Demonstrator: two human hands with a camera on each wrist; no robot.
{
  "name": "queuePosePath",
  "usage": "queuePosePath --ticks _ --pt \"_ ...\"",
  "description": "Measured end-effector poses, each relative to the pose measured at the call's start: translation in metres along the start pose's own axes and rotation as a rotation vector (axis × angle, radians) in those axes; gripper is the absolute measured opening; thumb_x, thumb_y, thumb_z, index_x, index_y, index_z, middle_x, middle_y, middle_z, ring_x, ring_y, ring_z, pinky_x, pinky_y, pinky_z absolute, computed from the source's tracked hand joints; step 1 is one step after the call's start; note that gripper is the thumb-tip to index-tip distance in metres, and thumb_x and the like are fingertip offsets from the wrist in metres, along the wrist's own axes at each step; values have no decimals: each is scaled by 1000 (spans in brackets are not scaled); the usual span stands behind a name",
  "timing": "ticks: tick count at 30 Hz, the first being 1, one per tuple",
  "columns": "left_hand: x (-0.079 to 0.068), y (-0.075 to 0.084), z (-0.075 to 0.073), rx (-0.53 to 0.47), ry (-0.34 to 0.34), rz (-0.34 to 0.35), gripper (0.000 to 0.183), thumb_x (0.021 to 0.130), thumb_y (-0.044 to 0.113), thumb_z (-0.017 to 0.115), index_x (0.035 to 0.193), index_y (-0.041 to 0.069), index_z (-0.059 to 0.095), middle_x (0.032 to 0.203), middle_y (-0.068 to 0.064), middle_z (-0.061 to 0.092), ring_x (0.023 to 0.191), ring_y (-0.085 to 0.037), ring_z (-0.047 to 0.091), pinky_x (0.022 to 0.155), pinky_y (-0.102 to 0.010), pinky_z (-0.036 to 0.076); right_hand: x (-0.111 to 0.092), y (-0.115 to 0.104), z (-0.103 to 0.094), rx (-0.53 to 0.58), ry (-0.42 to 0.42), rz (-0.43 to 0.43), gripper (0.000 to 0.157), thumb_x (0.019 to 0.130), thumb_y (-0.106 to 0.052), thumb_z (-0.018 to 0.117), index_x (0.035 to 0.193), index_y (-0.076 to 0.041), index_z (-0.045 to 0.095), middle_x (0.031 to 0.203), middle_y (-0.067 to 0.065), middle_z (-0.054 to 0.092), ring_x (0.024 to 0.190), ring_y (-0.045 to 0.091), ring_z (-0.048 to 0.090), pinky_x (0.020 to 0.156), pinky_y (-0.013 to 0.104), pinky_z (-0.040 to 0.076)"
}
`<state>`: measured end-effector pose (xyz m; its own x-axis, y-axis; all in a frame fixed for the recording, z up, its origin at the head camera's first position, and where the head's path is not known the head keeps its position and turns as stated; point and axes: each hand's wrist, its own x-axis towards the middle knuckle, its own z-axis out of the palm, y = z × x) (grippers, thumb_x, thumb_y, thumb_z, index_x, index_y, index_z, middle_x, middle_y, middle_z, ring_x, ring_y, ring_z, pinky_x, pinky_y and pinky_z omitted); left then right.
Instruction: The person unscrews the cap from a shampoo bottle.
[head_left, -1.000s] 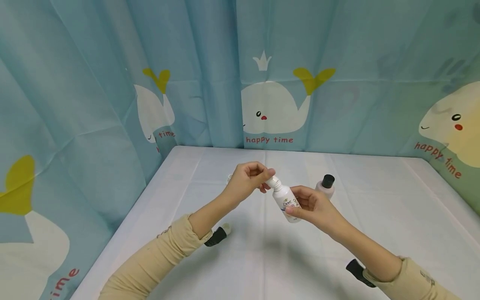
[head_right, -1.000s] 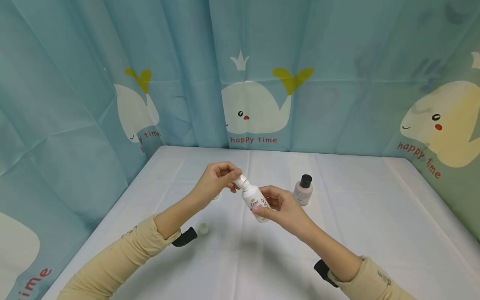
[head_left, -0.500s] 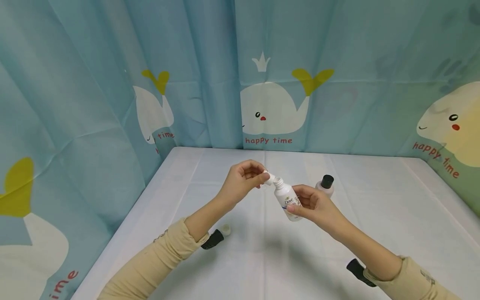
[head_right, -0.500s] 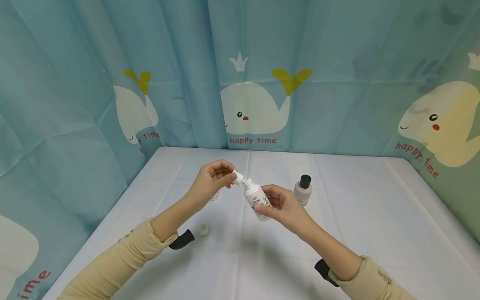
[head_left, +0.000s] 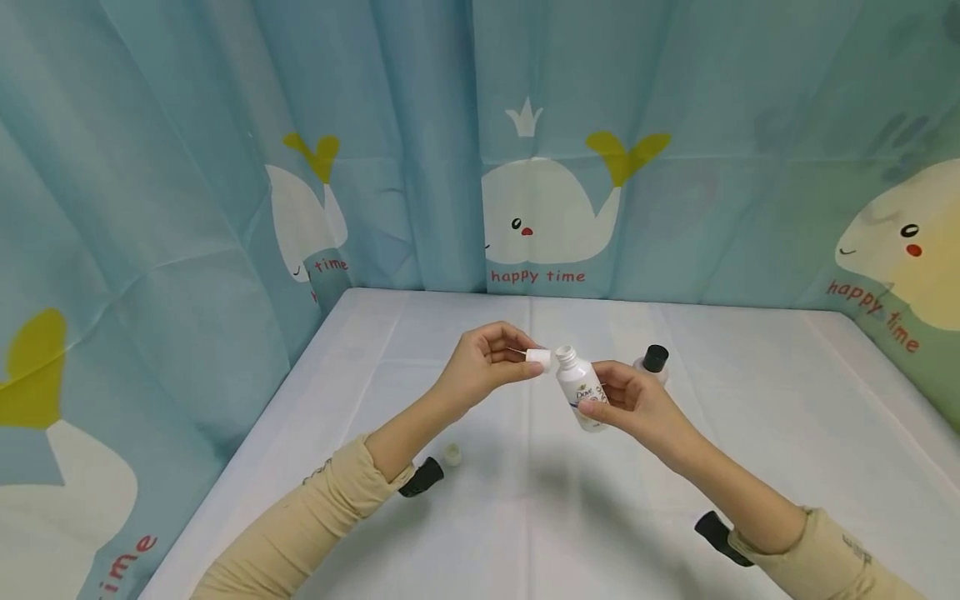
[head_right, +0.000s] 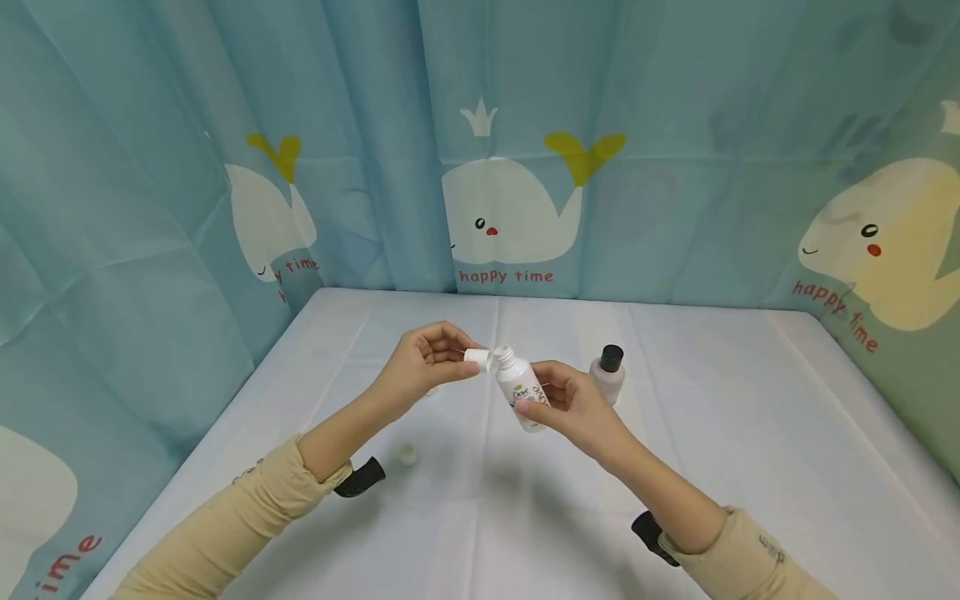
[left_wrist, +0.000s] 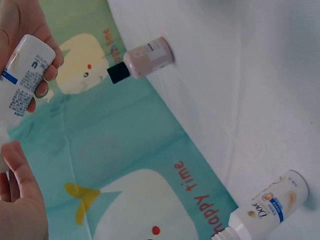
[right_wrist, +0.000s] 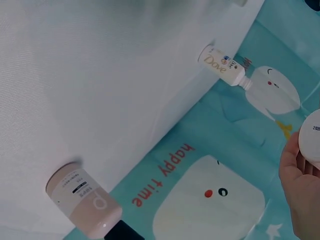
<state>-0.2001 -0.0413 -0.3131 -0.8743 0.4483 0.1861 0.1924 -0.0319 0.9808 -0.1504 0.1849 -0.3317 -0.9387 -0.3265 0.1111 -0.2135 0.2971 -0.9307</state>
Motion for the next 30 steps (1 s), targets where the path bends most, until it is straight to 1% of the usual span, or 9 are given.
queuePosePath --ticks 2,7,9,14,19,22,24,28,30 --pt "-1 0 -2 11 -19 -13 23 81 -2 69 103 -4 59 97 0 67 81 -9 63 79 -27 57 2 1 0 11 -2 4 42 89 -14 65 124 4 50 117 21 58 93 7 64 79 24 54" --pt "-5 -5 -4 88 -69 -77 40 83 2 68 123 4 60 111 -11 62 89 -8 61 82 -27 56 4 4 2 17 -9 21 46 89 -15 65 128 4 48 121 22 56 95 10 64 81 25 54" --pt "-6 -8 -4 115 -85 -85 44 84 3 68 127 6 59 117 -14 60 91 -9 61 83 -28 56 4 5 2 11 -12 19 46 89 -15 65 128 3 47 122 22 56 95 12 64 81 25 54" --pt "-5 -15 -1 177 -79 -78 37 83 4 69 120 4 64 118 -12 58 93 -12 59 83 -28 56 5 7 0 0 -29 6 45 90 -15 64 127 3 47 122 23 55 97 16 64 83 28 54" --pt "-5 -22 5 142 -77 -111 35 81 -1 70 114 -2 62 113 -14 60 92 -10 60 82 -29 57 4 8 -3 -12 -15 -1 44 88 -10 64 126 4 46 122 24 55 104 27 62 86 32 55" --pt "-6 -28 8 148 -68 -126 34 79 -1 72 111 -2 62 108 -16 63 87 -8 61 80 -27 57 4 10 -5 -18 -5 -1 44 87 -8 65 124 6 46 120 24 57 106 31 60 86 32 55" --pt "-7 -31 8 179 -53 -116 32 78 1 74 109 -1 64 104 -16 65 84 -8 61 78 -25 56 5 12 -5 -28 -1 -3 44 86 -8 66 123 7 47 119 24 57 105 31 61 86 30 55" --pt "-9 -39 10 267 -22 -62 30 76 5 77 104 1 67 95 -15 68 79 -7 60 75 -19 54 7 18 -5 -45 1 -11 43 86 -7 67 122 8 47 119 26 57 105 32 61 86 29 55" --pt "-11 -42 11 313 -17 -38 29 75 6 78 102 2 69 93 -13 69 78 -6 59 74 -17 53 8 21 -6 -55 5 -13 44 85 -6 67 122 9 47 119 26 57 106 34 60 87 29 55"
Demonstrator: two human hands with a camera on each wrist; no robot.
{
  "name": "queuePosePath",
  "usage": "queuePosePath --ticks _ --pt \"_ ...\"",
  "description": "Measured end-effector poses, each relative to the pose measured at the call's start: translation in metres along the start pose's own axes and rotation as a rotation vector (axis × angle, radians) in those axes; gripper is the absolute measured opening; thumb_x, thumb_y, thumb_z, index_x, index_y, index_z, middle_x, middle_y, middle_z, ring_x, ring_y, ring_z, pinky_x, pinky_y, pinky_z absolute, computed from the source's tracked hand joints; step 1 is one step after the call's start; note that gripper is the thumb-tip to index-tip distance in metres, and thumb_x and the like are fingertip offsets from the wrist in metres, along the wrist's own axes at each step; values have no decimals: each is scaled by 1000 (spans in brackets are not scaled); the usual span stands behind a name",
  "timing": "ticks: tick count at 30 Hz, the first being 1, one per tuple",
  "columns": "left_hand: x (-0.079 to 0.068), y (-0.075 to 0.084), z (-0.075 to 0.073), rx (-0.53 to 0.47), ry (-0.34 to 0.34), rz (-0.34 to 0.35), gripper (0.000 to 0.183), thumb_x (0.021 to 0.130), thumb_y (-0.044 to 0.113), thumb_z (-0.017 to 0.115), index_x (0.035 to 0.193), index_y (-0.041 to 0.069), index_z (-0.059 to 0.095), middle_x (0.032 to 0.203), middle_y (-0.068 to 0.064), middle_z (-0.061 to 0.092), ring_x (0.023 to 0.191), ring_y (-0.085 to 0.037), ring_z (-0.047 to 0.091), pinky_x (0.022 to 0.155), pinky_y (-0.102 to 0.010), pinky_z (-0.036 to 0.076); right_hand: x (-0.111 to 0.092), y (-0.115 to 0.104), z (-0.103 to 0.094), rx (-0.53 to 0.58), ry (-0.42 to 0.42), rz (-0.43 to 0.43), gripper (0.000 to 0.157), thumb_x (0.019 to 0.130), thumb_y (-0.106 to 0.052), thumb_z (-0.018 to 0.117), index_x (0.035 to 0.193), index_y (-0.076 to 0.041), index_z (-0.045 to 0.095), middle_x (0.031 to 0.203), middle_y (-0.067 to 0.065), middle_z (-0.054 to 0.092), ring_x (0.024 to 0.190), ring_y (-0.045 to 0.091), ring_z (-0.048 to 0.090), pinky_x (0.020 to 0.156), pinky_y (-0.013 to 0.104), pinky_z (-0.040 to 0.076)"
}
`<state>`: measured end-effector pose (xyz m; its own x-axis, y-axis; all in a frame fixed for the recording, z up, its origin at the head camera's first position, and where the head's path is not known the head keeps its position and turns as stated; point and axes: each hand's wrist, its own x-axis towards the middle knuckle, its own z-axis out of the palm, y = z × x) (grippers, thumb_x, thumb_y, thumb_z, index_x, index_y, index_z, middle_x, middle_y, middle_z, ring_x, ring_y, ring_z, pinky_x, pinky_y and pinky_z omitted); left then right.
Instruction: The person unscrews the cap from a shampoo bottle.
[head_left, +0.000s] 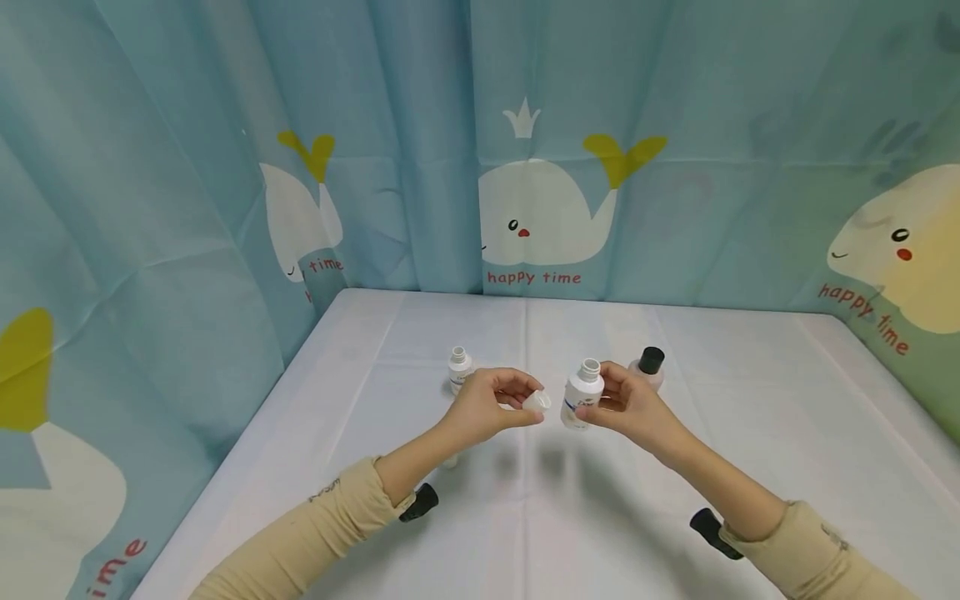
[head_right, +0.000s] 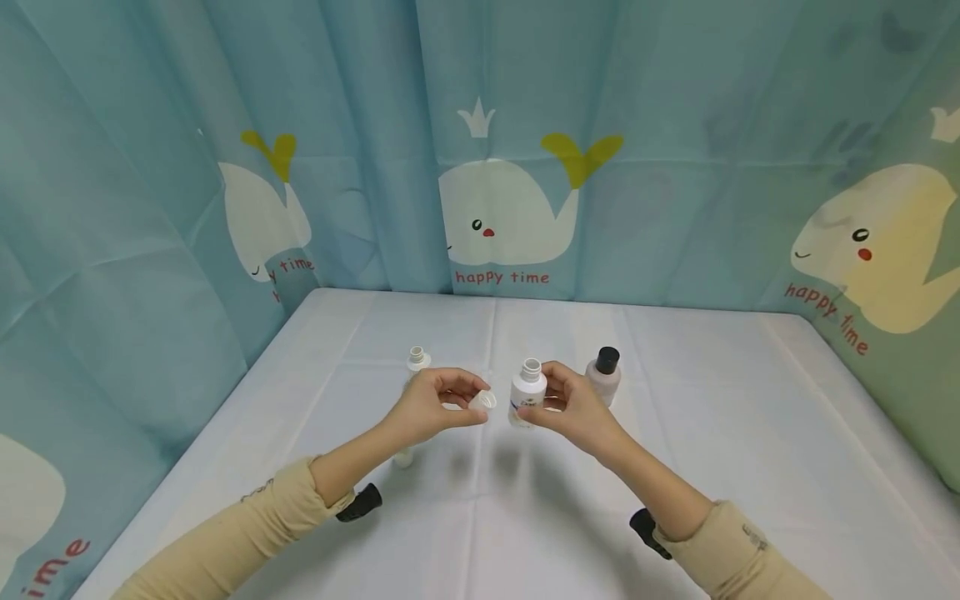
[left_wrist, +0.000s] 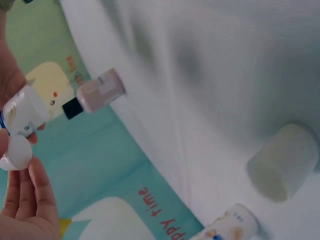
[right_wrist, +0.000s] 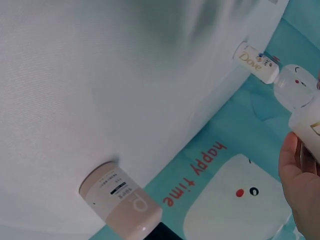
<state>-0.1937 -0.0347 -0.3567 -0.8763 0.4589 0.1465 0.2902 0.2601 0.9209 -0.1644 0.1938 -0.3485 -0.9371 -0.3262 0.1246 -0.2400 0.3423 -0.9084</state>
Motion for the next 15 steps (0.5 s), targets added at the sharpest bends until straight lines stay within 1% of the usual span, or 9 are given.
queuePosePath --ticks 3,8,12,15 --pt "-2 -3 4 46 -18 24 30 75 6 77 104 2 69 93 -13 69 79 -6 59 73 -14 52 2 5 0 -25 9 -6 45 85 -5 67 122 10 47 119 27 58 107 35 60 88 31 55" --pt "-4 -7 10 94 -54 45 31 76 1 74 106 -2 69 94 -16 70 79 -10 62 72 -12 52 7 12 2 -26 12 -6 46 84 -2 68 122 12 46 118 29 58 107 37 60 88 32 55" --pt "-4 -11 13 98 -78 41 27 76 -1 73 103 -3 69 95 -18 70 79 -14 65 73 -13 54 10 17 3 -28 3 -15 45 83 -2 68 121 12 46 117 30 58 106 38 61 87 33 55" --pt "-6 -16 16 71 -87 24 27 76 -2 73 103 -3 69 99 -18 69 84 -20 67 76 -16 55 11 21 4 -32 -4 -20 44 83 -1 68 119 12 47 117 30 58 105 36 61 87 32 55"
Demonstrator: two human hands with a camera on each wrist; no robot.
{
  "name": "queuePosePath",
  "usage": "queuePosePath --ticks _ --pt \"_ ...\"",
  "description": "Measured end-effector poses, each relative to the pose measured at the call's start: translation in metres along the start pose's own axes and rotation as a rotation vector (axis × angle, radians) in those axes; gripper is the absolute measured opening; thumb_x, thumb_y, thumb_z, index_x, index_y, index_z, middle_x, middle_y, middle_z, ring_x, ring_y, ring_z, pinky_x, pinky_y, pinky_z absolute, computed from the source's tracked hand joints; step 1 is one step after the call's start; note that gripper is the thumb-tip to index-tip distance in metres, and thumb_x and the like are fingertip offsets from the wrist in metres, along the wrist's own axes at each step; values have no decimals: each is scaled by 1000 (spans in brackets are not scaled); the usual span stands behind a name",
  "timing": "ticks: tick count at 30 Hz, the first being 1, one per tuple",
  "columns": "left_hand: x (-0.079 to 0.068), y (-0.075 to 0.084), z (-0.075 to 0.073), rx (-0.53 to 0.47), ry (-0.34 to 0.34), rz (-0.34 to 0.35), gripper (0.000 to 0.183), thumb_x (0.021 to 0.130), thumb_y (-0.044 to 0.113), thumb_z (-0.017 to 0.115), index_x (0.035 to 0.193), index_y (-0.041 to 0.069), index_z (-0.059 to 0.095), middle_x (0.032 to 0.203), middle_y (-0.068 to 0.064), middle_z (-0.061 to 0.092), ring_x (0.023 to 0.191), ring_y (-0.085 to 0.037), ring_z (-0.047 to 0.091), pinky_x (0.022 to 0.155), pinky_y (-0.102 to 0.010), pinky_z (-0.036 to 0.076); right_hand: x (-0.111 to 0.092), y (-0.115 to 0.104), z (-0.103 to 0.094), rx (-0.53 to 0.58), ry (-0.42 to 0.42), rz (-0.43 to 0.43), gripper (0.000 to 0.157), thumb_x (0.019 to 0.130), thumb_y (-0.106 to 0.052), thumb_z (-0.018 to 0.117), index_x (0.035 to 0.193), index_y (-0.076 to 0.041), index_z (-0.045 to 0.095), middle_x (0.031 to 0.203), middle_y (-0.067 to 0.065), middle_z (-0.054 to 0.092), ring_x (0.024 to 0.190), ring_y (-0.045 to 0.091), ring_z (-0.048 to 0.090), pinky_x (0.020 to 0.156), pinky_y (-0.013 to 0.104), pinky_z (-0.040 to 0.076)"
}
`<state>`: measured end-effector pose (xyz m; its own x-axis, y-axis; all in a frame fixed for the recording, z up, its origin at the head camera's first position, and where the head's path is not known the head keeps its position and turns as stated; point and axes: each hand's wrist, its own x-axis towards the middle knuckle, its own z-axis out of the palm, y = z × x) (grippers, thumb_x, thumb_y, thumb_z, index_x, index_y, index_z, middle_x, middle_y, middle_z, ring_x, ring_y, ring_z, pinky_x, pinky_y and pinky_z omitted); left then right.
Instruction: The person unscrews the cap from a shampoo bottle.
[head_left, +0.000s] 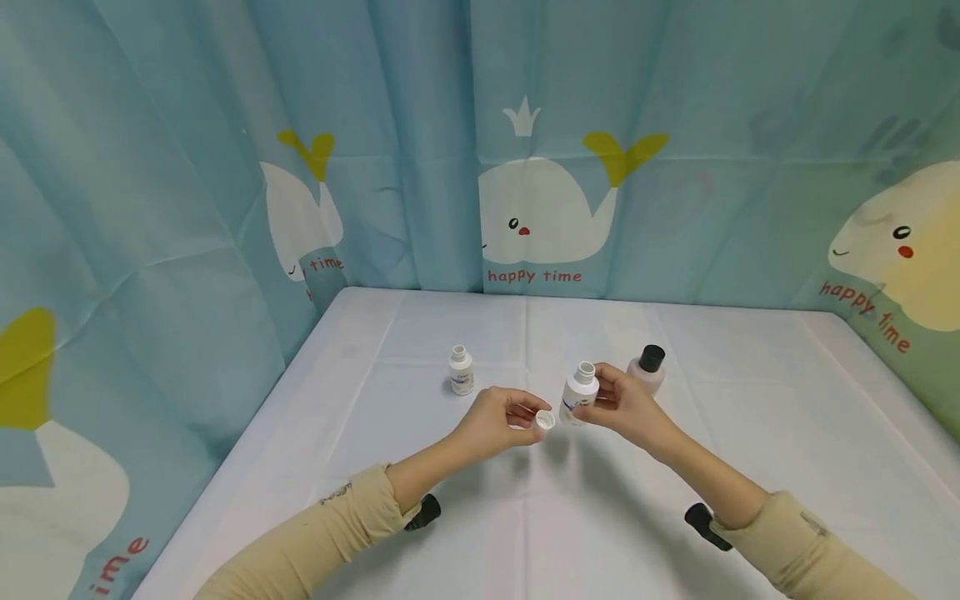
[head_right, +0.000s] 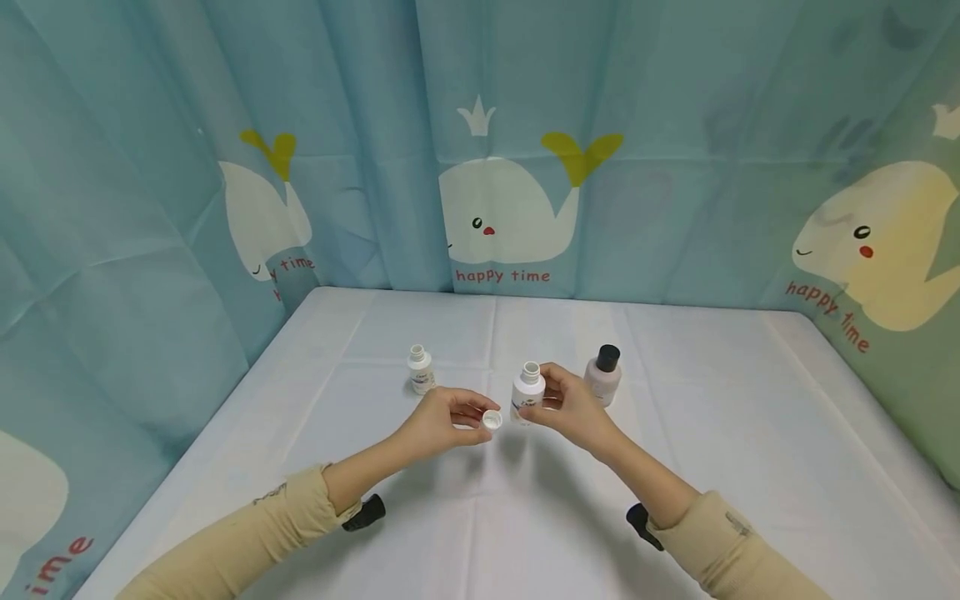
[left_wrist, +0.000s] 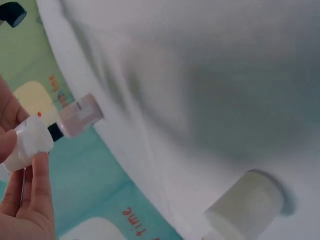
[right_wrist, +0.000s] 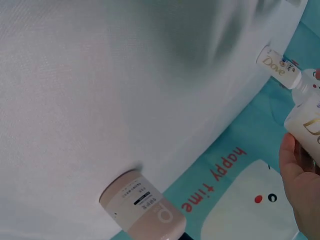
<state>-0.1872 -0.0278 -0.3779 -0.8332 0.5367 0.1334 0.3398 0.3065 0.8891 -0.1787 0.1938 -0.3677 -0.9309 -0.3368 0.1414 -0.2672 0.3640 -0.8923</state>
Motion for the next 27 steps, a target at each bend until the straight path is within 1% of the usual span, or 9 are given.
queuePosePath --ticks 3,5,7,9,12,16,19,22,27 --pt "-2 -4 3 -35 -9 -24 27 76 -3 74 102 -3 68 103 -18 68 87 -23 68 78 -17 55 1 4 2 1 -4 3 42 82 0 68 117 12 48 116 29 58 104 32 62 86 30 56" --pt "-4 -7 5 -57 -16 -44 26 75 -4 75 100 -3 68 103 -18 68 87 -22 69 77 -18 55 2 7 3 1 -5 5 41 82 0 69 116 12 49 115 29 59 104 32 62 86 29 56" --pt "-4 -9 8 -68 -19 -68 26 73 -4 76 97 -3 68 100 -17 68 83 -18 68 75 -17 56 3 10 4 0 -6 3 41 81 0 70 115 12 49 114 29 58 103 33 62 86 29 55" --pt "-4 -10 10 -64 -24 -85 25 72 -5 77 95 -3 68 97 -16 67 80 -15 68 72 -17 56 5 12 5 -4 0 4 41 81 0 70 114 13 50 113 28 58 103 34 62 86 29 55" --pt "-4 -11 14 -39 -40 -96 24 71 -7 76 92 -3 67 93 -14 66 78 -14 67 70 -16 55 9 15 7 -6 2 5 41 80 1 71 114 13 50 114 29 58 104 37 61 87 30 55" --pt "-4 -13 20 3 -63 -91 23 71 -11 74 91 -3 67 93 -13 66 81 -17 67 71 -15 54 13 19 10 -28 -6 10 42 80 0 71 115 13 51 115 29 59 105 39 61 86 32 55" --pt "-4 -14 23 37 -70 -83 24 70 -11 74 91 -1 67 94 -12 67 82 -17 66 73 -17 55 16 21 12 -51 -15 7 43 80 -1 72 115 13 52 114 29 60 104 39 62 86 33 56" --pt "-4 -16 26 77 -77 -62 24 70 -9 74 91 0 67 92 -11 68 82 -14 64 75 -21 55 20 23 14 -56 -21 6 43 81 -2 71 116 13 51 113 29 60 104 39 62 86 34 55" --pt "-2 -20 29 143 -80 -10 24 71 -8 74 92 0 67 89 -10 69 82 -12 62 74 -22 54 27 25 17 -69 -32 16 44 82 -3 71 118 12 51 114 28 61 106 39 62 87 36 55"
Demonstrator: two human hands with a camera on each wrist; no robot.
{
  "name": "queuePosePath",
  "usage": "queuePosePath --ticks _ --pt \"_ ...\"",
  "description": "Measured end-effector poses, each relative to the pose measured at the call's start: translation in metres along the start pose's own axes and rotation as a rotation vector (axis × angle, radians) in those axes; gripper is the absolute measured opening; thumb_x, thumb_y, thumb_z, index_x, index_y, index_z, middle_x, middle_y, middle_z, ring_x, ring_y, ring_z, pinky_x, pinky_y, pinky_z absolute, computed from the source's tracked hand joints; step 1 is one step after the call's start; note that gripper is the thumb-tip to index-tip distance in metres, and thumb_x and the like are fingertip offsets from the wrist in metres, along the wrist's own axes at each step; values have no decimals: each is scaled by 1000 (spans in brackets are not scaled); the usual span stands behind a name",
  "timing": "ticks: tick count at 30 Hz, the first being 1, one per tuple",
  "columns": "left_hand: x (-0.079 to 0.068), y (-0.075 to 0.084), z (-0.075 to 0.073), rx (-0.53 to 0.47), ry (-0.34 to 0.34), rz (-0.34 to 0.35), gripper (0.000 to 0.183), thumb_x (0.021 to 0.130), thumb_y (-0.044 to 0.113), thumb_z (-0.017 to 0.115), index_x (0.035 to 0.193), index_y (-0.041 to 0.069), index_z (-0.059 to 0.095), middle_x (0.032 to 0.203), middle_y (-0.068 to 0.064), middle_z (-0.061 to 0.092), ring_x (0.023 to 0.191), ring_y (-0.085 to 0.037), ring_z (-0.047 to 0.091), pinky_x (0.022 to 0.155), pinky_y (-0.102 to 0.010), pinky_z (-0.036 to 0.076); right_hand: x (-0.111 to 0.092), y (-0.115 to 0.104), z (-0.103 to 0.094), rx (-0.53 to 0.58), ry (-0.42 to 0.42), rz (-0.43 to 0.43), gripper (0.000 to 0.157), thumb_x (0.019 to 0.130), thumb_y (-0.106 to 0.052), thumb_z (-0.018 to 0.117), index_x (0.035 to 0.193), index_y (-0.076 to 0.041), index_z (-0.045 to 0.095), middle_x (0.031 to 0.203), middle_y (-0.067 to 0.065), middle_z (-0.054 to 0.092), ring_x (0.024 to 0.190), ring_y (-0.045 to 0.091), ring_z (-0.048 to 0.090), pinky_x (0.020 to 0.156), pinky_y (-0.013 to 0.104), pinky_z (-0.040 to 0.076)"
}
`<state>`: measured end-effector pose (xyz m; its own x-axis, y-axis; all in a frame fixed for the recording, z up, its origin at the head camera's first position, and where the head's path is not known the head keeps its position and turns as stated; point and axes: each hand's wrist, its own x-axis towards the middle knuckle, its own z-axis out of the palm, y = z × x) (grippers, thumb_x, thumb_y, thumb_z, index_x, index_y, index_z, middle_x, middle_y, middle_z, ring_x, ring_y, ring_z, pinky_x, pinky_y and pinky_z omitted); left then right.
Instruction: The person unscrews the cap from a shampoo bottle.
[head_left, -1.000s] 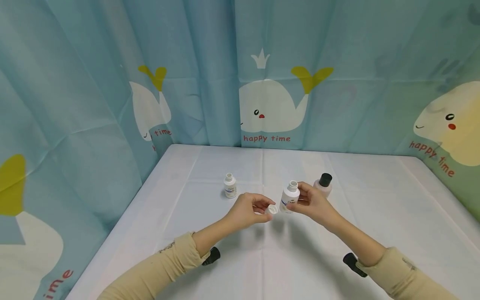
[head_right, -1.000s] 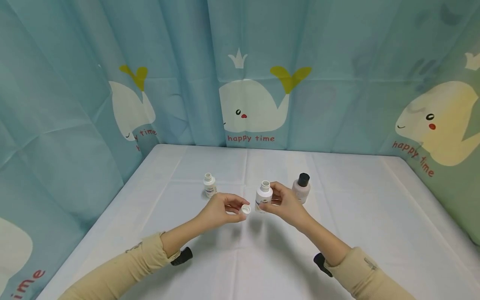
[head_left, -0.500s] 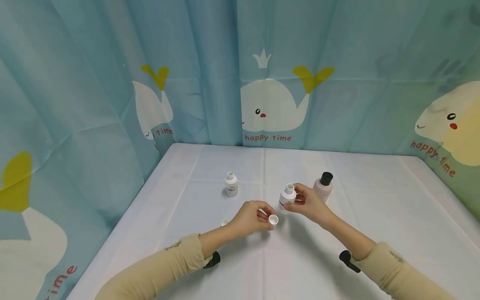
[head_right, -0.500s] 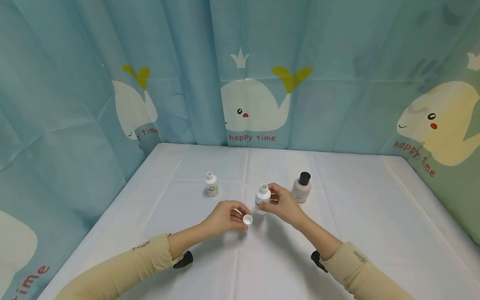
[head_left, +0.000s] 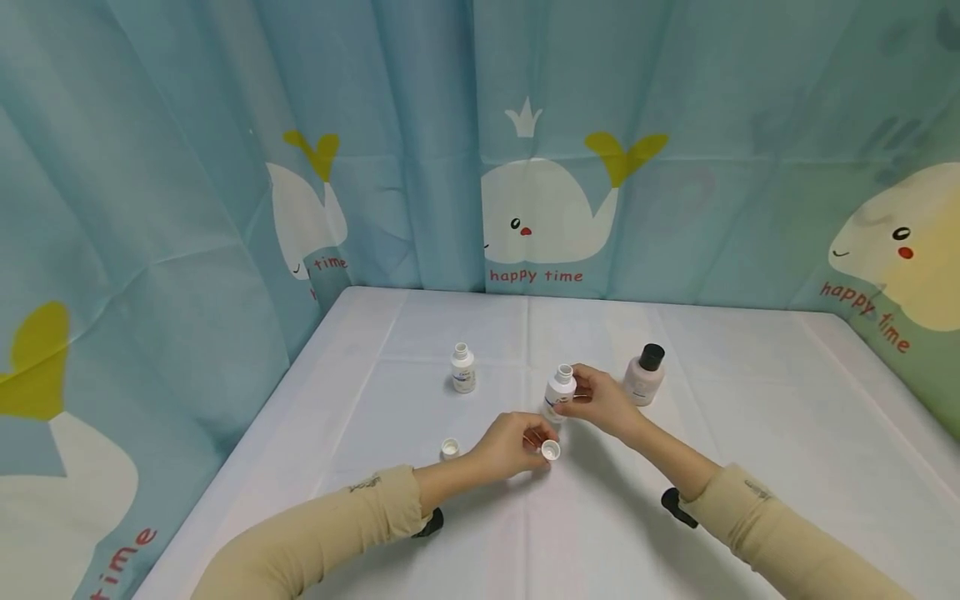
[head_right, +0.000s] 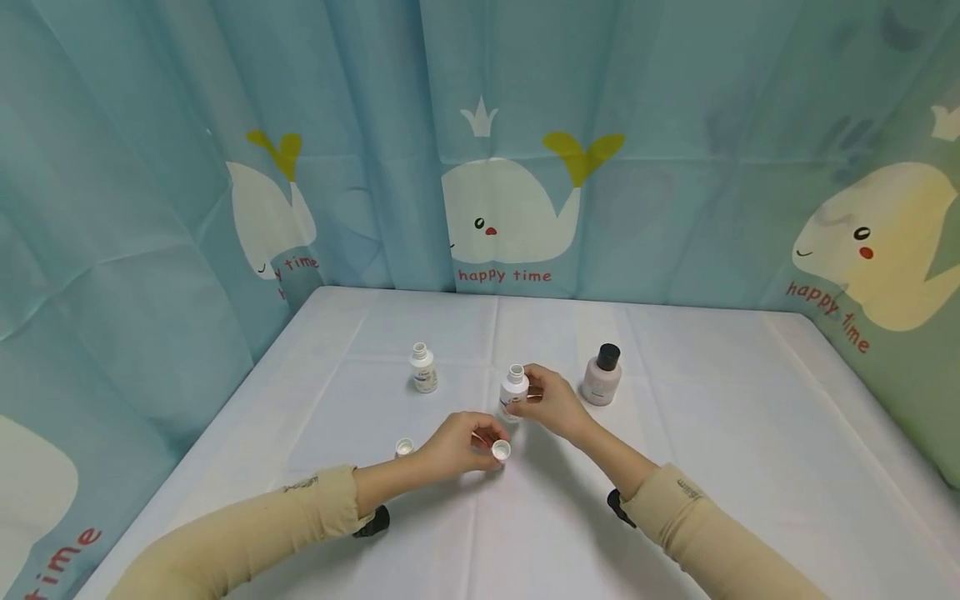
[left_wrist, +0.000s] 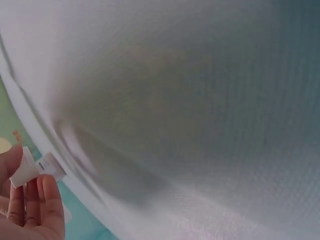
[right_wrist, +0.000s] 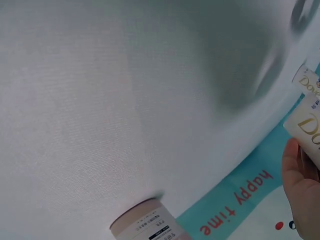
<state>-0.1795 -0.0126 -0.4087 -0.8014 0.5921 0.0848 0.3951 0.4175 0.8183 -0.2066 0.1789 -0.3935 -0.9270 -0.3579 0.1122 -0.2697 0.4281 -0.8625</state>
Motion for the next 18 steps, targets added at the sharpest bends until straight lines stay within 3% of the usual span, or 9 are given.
queuePosePath --ticks 3,9,18 --pt "1 -2 1 19 9 24 23 71 -8 74 92 -1 68 88 -11 69 82 -16 63 73 -23 54 5 2 2 -4 -12 -11 45 82 -2 70 118 13 50 113 29 61 105 40 61 87 36 55" --pt "3 -5 4 10 4 8 23 70 -8 75 92 -2 68 88 -12 70 83 -18 63 72 -23 54 12 7 4 -16 -37 -6 46 81 -1 71 119 14 50 111 28 61 103 39 63 85 35 56" --pt "3 -8 7 22 -10 -7 25 67 -9 78 89 -1 69 84 -12 68 69 -5 53 62 -12 45 22 11 5 -44 -23 -13 45 81 0 70 117 16 49 112 31 59 103 43 62 85 42 55"
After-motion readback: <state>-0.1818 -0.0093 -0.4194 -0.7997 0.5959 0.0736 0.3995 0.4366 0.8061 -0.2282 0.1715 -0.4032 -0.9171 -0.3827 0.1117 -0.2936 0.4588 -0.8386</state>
